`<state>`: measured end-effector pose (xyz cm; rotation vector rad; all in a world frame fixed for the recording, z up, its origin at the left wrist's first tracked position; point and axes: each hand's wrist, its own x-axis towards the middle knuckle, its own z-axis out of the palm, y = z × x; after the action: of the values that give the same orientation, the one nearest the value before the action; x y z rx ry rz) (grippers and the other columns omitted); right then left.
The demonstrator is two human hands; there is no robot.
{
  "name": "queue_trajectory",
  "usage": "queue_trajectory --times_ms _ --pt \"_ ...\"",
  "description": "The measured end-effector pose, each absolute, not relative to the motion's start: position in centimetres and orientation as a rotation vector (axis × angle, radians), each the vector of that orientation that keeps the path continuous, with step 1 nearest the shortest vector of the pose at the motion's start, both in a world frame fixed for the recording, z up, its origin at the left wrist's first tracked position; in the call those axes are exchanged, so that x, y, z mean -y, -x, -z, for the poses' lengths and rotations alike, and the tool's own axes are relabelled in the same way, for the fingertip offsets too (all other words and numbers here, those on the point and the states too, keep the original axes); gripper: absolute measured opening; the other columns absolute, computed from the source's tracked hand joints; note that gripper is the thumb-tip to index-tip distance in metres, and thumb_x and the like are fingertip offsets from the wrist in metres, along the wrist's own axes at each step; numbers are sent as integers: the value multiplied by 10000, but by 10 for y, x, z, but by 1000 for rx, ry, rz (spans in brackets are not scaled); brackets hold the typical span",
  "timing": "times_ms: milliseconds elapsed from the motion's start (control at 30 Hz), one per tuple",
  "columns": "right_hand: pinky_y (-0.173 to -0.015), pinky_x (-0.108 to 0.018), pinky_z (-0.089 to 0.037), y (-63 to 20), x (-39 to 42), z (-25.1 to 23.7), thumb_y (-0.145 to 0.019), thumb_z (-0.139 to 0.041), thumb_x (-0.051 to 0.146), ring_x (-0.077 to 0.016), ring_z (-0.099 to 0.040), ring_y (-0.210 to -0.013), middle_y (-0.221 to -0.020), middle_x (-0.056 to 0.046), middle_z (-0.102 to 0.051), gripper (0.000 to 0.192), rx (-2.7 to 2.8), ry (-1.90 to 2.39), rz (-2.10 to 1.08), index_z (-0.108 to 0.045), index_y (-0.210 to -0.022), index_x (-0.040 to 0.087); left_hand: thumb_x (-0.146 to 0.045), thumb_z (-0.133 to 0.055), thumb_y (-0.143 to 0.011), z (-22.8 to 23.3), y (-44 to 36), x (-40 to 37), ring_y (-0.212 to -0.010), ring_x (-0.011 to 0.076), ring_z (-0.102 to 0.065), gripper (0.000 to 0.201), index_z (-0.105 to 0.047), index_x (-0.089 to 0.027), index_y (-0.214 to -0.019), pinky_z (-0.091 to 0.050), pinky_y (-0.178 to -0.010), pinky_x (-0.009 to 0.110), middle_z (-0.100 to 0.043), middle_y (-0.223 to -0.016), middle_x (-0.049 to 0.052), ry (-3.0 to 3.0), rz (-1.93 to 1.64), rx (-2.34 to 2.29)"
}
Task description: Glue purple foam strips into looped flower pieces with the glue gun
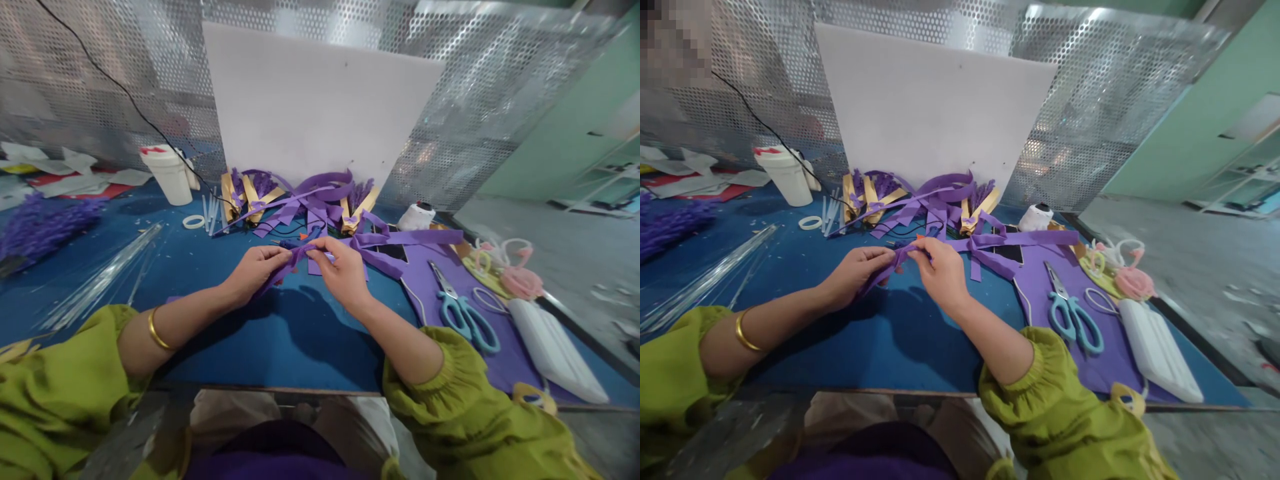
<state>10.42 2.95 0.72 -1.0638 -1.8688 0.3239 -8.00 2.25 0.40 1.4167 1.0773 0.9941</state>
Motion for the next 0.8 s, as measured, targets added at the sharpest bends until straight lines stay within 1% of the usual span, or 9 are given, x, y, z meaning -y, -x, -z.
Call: queue_trajectory --times_ms 67,167,267,367,467,567,600,667,800 --pt "-725 -293 -468 -108 -32 -9 -922 -547 276 -180 -645 -772 -833 -25 -714 136 1880 1106 -376 -664 -890 217 -493 -671 -798 -4 82 -24 -542 106 -510 361 -700 -134 -822 -371 -522 222 -639 -684 12 -1431 -968 -1082" --pt "-681 -287 -441 -110 -35 -11 -920 -521 283 -178 -618 -725 -767 -23 -681 147 1903 1148 -412 -635 -870 205 -458 -608 -848 -4 83 -24 -508 94 -425 348 -693 -139 -737 -312 -501 223 -568 -584 -16 -1632 -981 -1187" --pt "-663 -288 -436 -108 -35 -10 -906 -518 277 -180 -617 -724 -757 -26 -674 143 1837 1170 -460 -612 -827 203 -423 -538 -899 -4 84 -22 -516 94 -391 399 -674 -147 -646 -290 -517 231 -516 -540 -25 -1862 -1015 -1233" --pt "-662 -289 -433 -107 -35 -9 -891 -532 267 -177 -612 -716 -748 -22 -670 132 1785 1175 -462 -603 -803 201 -466 -481 -932 -4 84 -19 -548 102 -434 486 -685 -142 -633 -308 -545 235 -542 -559 -12 -1945 -1010 -1243" --pt "-665 -287 -424 -107 -35 -9 -883 -550 268 -167 -593 -693 -729 -12 -660 128 1789 1170 -424 -602 -788 200 -543 -582 -865 -4 84 -16 -563 107 -463 452 -744 -137 -748 -317 -545 232 -592 -593 -12 -1968 -996 -1251" --pt "-666 -284 -420 -107 -34 -10 -884 -554 261 -164 -592 -694 -735 -10 -662 127 1794 1164 -407 -606 -786 199 -533 -677 -800 -2 84 -15 -561 108 -466 408 -775 -146 -883 -321 -539 228 -618 -607 -20 -2009 -1037 -1261" --pt "-669 -284 -421 -107 -34 -10 -884 -553 257 -164 -596 -699 -739 -11 -664 126 1793 1161 -405 -607 -786 199 -512 -669 -812 -1 84 -15 -551 105 -458 386 -777 -146 -870 -320 -535 229 -617 -598 -20 -2018 -1051 -1269" --pt "-674 -285 -426 -106 -33 -10 -887 -552 252 -167 -604 -710 -745 -13 -668 125 1791 1152 -409 -611 -791 197 -459 -629 -847 0 83 -15 -523 99 -445 357 -767 -139 -771 -317 -529 233 -617 -576 -13 -2012 -1062 -1288" --pt "-659 -285 -428 -106 -32 -10 -897 -557 249 -168 -607 -706 -763 -17 -680 116 1779 1136 -390 -627 -820 196 -399 -576 -868 -1 83 -18 -484 88 -397 370 -731 -143 -650 -283 -506 242 -580 -526 -13 -1964 -1062 -1329"
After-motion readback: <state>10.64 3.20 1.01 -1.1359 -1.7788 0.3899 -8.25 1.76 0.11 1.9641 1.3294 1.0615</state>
